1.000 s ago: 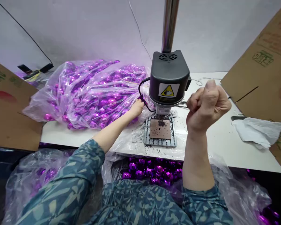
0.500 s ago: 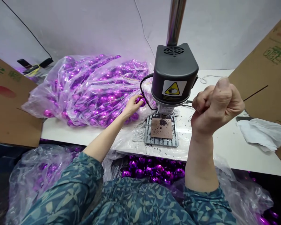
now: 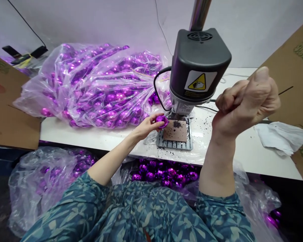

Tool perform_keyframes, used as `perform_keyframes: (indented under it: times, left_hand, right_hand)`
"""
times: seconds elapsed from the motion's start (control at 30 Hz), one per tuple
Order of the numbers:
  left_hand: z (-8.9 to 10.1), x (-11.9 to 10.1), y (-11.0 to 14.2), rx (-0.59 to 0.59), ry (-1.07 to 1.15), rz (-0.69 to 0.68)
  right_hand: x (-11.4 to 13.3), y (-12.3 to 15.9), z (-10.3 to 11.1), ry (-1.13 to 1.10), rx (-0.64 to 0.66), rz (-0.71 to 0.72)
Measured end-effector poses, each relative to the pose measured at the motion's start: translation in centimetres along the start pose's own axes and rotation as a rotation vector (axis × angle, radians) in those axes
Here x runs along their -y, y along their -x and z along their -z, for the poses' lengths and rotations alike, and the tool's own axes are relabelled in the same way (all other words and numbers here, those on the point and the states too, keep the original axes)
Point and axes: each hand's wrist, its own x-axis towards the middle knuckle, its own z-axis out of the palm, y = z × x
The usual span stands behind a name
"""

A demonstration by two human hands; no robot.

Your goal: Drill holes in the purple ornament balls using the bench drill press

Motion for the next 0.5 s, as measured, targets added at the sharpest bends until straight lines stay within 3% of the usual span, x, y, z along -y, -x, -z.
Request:
perform_keyframes:
  times: [0.23,0.4,0.5]
  left_hand:
    - [-0.9,3.0,-1.9,0.077,-0.308,-0.153]
    - [-1.5,3.7,-2.9,0.115,-0.423,-0.174]
    - [-2.1,3.7,-2.9,0.081,-0.553,-0.222]
  right_hand:
    - [-0.2,0.2,0.0,0.037,0.026,0.047]
    - [0.2,0.4,-0.3,0.097,0.020,0.040]
    - [0.3,0.4,-0.4,0.073,0.000,0.022]
